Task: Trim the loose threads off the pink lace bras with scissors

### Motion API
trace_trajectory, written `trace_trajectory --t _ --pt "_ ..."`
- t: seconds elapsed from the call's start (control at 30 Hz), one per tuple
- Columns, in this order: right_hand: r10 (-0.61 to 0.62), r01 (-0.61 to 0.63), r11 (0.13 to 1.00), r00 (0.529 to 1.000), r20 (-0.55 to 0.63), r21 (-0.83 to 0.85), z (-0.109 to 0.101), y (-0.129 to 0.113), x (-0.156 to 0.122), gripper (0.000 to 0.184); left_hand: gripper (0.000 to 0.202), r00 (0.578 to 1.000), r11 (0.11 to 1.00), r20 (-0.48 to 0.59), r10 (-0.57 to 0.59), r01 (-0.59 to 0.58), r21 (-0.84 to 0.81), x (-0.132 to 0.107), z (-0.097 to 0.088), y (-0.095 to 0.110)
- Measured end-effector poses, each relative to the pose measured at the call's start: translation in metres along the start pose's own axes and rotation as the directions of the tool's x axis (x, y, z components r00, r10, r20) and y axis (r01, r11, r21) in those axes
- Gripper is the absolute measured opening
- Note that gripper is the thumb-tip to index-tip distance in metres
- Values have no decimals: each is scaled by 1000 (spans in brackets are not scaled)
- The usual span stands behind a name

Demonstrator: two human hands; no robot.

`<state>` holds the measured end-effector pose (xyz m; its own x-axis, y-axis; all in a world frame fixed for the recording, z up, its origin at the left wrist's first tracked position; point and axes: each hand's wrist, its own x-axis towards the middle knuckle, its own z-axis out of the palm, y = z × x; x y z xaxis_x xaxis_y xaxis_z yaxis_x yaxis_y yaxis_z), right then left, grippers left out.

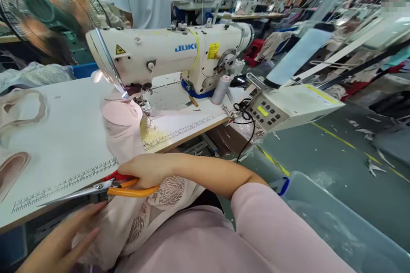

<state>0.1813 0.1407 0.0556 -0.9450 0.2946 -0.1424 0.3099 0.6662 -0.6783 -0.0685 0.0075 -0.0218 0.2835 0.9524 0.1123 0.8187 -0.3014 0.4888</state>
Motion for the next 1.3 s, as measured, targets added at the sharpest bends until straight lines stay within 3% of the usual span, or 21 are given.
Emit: trace_trajectory --t 0.03,0.13,0.2,0.37,0.57,0.63,0.73,0.83,0.93,1.17,1.3 --pt "-13 13 1000 1000 7 27 -1 2 1 21 40 998 999 57 36 -35 -28 12 3 9" --pt "-23 21 997 1000 20 69 -6 8 2 23 29 991 995 -136 8 -22 -101 42 15 34" --pt "-11 10 997 1000 22 71 -11 15 1 23 27 979 987 -202 -31 -3 -161 52 20 43" --pt "0 0 997 1000 -9 74 -21 33 1 26 23 960 936 -73 -269 243 -255 57 16 43" --pt "-60 54 995 996 63 89 -26 33 10 23 23 950 889 32 -310 302 -344 67 15 40" --pt "-66 61 995 996 67 76 -27 31 13 24 23 923 801 96 -374 373 -469 66 16 40" --pt "-73 69 995 996 49 67 -28 32 16 23 25 860 585 190 -473 468 -662 62 16 40" --pt "-70 67 995 996 48 70 -27 33 18 22 25 796 416 270 -542 533 -737 59 16 41" --pt "-83 79 994 996 45 78 -26 32 20 25 25 758 314 317 -570 558 -768 57 16 42" --pt "-80 78 996 995 51 43 -23 30 24 26 24 755 314 303 -582 552 -772 56 17 39" --pt "-112 110 993 993 42 45 -22 29 22 26 35 707 292 295 -643 582 -759 59 17 40"
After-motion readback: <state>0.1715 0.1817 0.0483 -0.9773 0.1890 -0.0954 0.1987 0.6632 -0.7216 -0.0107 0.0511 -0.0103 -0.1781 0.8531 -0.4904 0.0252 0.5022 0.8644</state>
